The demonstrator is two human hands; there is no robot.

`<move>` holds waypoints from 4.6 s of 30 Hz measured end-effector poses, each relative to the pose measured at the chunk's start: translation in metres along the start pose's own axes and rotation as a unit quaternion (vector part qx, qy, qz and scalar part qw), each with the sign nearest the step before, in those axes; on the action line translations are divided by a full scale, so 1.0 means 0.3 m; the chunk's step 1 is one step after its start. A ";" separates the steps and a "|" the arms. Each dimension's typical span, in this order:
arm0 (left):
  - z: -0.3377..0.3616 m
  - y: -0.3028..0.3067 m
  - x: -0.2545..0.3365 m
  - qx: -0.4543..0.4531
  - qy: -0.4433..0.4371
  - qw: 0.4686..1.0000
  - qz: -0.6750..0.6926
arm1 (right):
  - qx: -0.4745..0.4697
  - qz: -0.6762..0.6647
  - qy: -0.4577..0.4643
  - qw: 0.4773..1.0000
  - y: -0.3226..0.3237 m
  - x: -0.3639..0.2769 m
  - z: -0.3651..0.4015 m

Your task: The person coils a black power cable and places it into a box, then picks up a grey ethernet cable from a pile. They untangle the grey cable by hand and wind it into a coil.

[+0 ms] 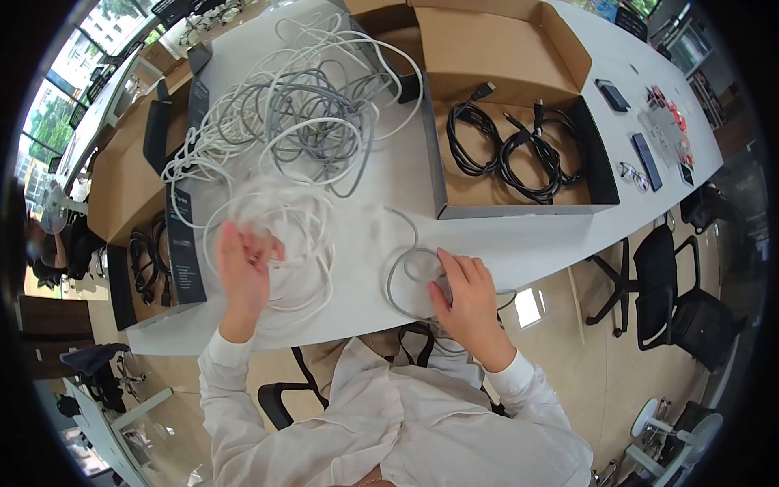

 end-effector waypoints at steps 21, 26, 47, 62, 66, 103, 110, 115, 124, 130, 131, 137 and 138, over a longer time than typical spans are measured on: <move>0.122 0.160 0.008 -0.088 -0.182 0.741 -0.641 | -0.082 -0.584 0.007 0.808 0.157 -0.464 -0.577; 0.148 0.161 0.047 -0.070 -0.176 0.759 -0.623 | -0.077 -0.664 -0.003 0.744 0.074 -0.459 -0.725; 0.424 -0.179 0.100 -0.278 -0.143 0.913 -0.262 | 0.097 -0.360 0.272 0.887 0.074 -0.619 -0.551; 0.748 -0.270 0.171 0.190 -0.226 0.953 -0.070 | -0.293 -0.054 0.501 0.812 0.159 -0.711 0.083; 0.850 -0.332 0.240 0.240 -0.278 0.930 0.024 | -0.292 -0.083 0.517 0.800 0.247 -0.639 0.192; 0.766 -0.348 0.066 -0.035 -0.202 0.935 0.290 | 0.221 -0.670 0.071 0.705 0.285 -0.006 0.268; 0.754 -0.291 0.127 -0.122 -0.211 0.861 0.446 | 0.219 -0.775 0.030 0.592 0.314 0.087 0.296; 0.716 -0.260 0.156 -0.146 -0.172 0.829 0.512 | 0.273 -0.828 -0.042 0.488 0.340 0.176 0.318; 0.653 -0.169 0.150 -0.131 -0.163 0.808 0.550 | 0.355 -0.747 0.065 0.558 0.420 0.180 0.457; 0.643 -0.038 0.183 -0.121 -0.160 0.801 0.565 | 0.394 -0.674 0.123 0.613 0.479 0.160 0.560; 0.642 -0.026 0.182 -0.133 -0.147 0.803 0.563 | 0.423 -0.663 0.121 0.606 0.491 0.149 0.576; 0.620 -0.066 0.161 -0.233 -0.186 0.830 0.472 | 0.558 -0.583 0.145 0.573 0.583 0.121 0.688; 0.622 -0.083 0.164 -0.257 -0.203 0.835 0.442 | 0.566 -0.572 0.155 0.573 0.594 0.122 0.703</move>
Point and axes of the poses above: each hand's wrist, its own z-axis away from the middle knuckle, its own y-axis out of the back of the hand, x = y × z, the point moved 2 cm from there along -z, towards the middle knuckle, and after that the axes turned 3 degrees about -z, right-handed, at the moved point
